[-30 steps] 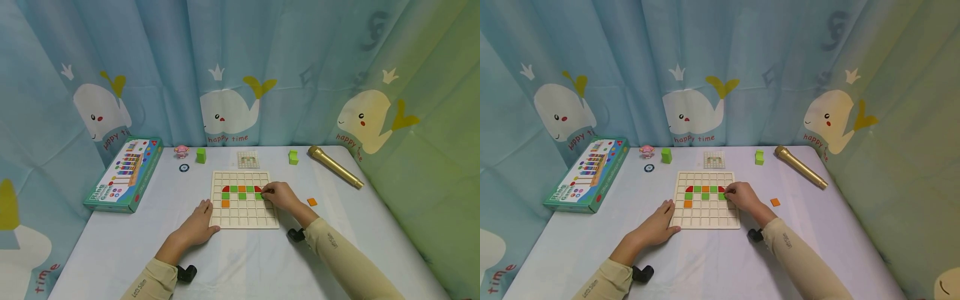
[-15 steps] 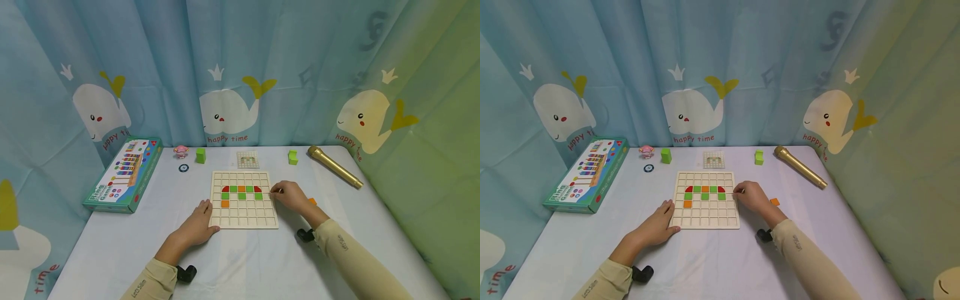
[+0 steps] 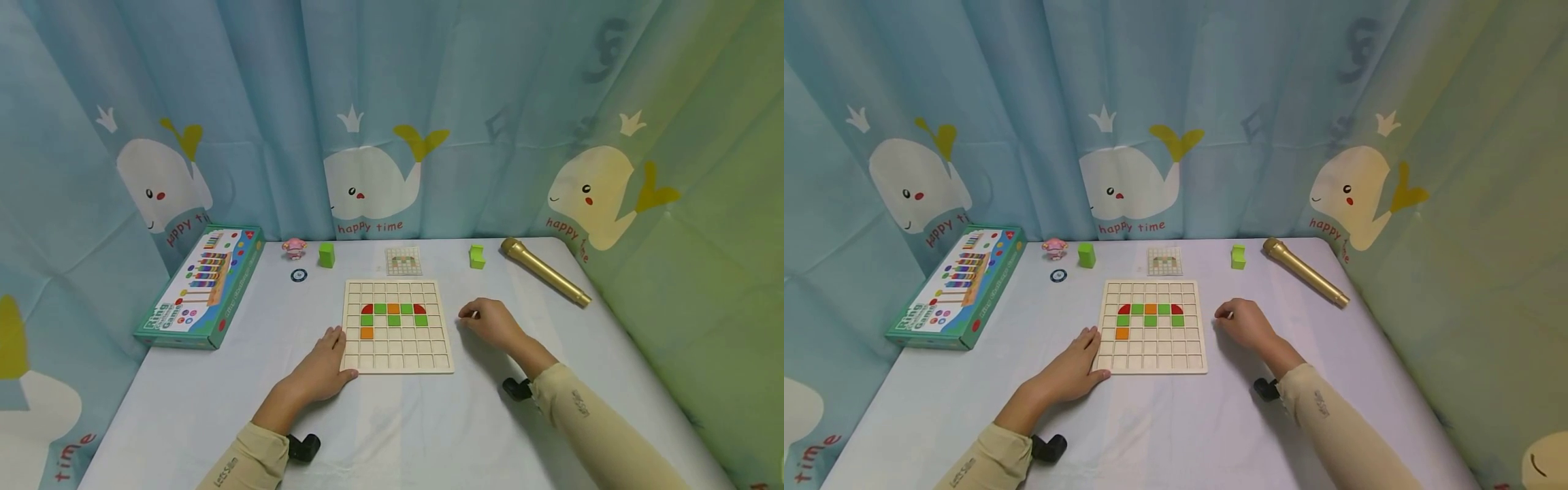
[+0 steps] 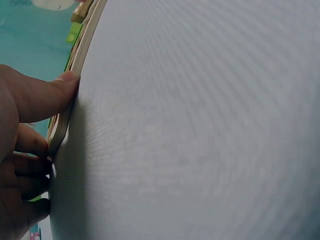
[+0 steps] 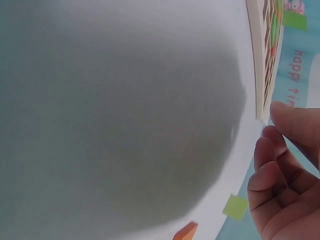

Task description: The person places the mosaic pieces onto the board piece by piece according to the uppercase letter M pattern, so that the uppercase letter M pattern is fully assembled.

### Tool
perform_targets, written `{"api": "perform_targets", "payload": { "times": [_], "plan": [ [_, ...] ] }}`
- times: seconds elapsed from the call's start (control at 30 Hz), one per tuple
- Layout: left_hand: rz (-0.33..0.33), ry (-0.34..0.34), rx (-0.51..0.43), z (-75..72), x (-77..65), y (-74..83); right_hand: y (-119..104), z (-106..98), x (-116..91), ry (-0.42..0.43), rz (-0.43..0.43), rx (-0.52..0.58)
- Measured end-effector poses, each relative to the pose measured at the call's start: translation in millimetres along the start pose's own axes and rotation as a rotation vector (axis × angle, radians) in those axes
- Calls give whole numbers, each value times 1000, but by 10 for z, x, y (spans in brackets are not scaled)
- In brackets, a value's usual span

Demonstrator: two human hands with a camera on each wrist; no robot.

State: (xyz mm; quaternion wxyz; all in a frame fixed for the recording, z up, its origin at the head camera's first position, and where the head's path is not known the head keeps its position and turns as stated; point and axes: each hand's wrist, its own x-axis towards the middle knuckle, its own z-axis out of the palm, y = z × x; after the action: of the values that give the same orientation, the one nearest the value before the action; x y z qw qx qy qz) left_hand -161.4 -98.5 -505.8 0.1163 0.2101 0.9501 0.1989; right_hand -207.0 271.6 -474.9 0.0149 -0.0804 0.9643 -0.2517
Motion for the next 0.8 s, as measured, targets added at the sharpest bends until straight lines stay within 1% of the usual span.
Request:
{"api": "perform_targets", "payload": {
  "times": [0.37, 0.6, 0.8],
  "plan": [
    [4, 5, 1, 5, -3, -2, 151, -93, -111, 28, 1, -37],
    [3, 11, -11, -3, -18, 2, 229, -120, -184, 43, -10, -35],
    [6, 10, -17, -8, -20, 10, 328, -140, -268, 50, 3, -26]
  ]
}}
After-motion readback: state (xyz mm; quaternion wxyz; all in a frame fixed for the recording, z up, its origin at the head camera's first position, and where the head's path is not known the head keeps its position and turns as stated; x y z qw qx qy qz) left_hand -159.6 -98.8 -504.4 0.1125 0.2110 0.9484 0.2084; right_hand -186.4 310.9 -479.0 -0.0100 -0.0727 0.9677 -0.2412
